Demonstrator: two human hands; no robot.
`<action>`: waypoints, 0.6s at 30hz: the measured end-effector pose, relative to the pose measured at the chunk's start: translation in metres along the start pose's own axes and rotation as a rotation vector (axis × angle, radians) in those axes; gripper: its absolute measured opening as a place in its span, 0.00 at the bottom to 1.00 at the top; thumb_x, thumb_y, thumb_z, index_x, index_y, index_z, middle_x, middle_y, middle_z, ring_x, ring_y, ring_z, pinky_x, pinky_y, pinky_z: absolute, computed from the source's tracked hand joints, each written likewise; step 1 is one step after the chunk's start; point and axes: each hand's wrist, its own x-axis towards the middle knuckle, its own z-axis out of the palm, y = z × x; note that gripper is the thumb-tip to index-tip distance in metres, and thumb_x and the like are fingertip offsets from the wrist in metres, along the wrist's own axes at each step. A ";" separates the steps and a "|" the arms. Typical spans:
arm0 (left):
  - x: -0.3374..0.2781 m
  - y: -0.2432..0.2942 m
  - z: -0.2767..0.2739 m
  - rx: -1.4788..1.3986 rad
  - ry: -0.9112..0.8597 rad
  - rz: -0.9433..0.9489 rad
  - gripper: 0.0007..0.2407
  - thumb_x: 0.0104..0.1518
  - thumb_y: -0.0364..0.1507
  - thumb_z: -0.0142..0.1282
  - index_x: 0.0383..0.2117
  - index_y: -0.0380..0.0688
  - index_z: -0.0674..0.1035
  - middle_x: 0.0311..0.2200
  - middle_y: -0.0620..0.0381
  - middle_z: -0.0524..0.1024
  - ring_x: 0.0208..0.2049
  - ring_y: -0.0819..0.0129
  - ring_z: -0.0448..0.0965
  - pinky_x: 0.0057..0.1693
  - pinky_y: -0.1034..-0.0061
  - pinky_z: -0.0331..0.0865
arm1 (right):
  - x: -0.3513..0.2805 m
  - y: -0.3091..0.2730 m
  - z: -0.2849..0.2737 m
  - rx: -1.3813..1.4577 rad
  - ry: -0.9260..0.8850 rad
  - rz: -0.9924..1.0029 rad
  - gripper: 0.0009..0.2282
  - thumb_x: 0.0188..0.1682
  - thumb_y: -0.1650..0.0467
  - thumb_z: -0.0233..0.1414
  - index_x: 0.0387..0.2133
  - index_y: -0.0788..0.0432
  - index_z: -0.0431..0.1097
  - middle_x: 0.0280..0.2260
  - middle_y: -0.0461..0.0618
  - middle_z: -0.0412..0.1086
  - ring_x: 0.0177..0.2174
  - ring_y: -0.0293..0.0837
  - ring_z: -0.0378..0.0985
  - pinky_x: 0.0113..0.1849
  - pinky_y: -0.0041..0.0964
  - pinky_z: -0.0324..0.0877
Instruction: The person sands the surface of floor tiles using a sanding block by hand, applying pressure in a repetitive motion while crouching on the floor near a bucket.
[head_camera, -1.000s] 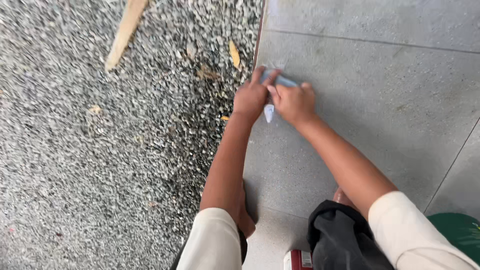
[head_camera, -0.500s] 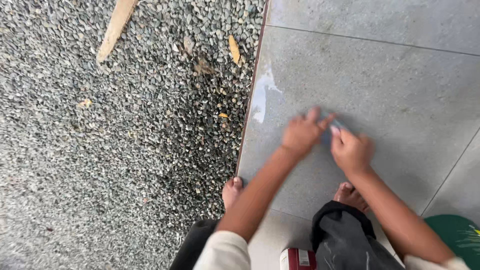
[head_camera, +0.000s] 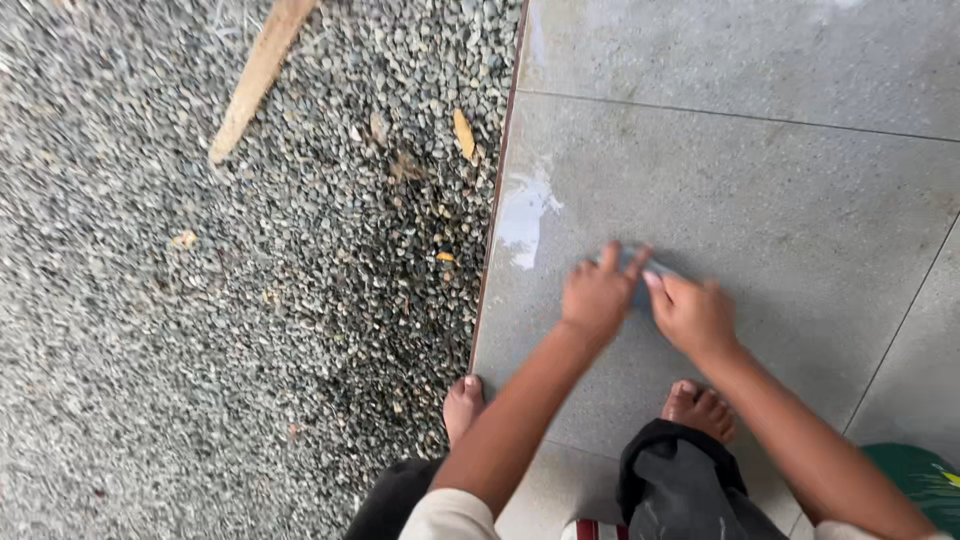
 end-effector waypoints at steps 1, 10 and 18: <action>-0.009 0.009 0.019 -0.021 0.172 0.053 0.27 0.57 0.29 0.56 0.66 0.68 0.68 0.59 0.49 0.69 0.39 0.47 0.85 0.44 0.59 0.78 | -0.020 0.010 0.004 -0.057 0.030 -0.012 0.20 0.53 0.65 0.55 0.10 0.55 0.62 0.08 0.55 0.61 0.16 0.58 0.74 0.23 0.45 0.67; 0.086 -0.126 -0.091 -0.043 0.167 -0.010 0.35 0.48 0.34 0.72 0.65 0.59 0.66 0.63 0.40 0.60 0.45 0.39 0.82 0.49 0.50 0.79 | 0.176 -0.073 0.036 -0.165 0.264 -0.183 0.15 0.51 0.59 0.56 0.18 0.50 0.69 0.12 0.50 0.66 0.20 0.56 0.79 0.28 0.52 0.71; 0.036 -0.097 -0.039 -0.048 0.072 -0.118 0.36 0.55 0.28 0.66 0.70 0.60 0.59 0.63 0.36 0.60 0.49 0.36 0.80 0.50 0.48 0.79 | 0.110 -0.053 0.044 -0.041 0.032 -0.106 0.22 0.56 0.55 0.48 0.15 0.54 0.68 0.13 0.54 0.68 0.22 0.61 0.80 0.30 0.57 0.72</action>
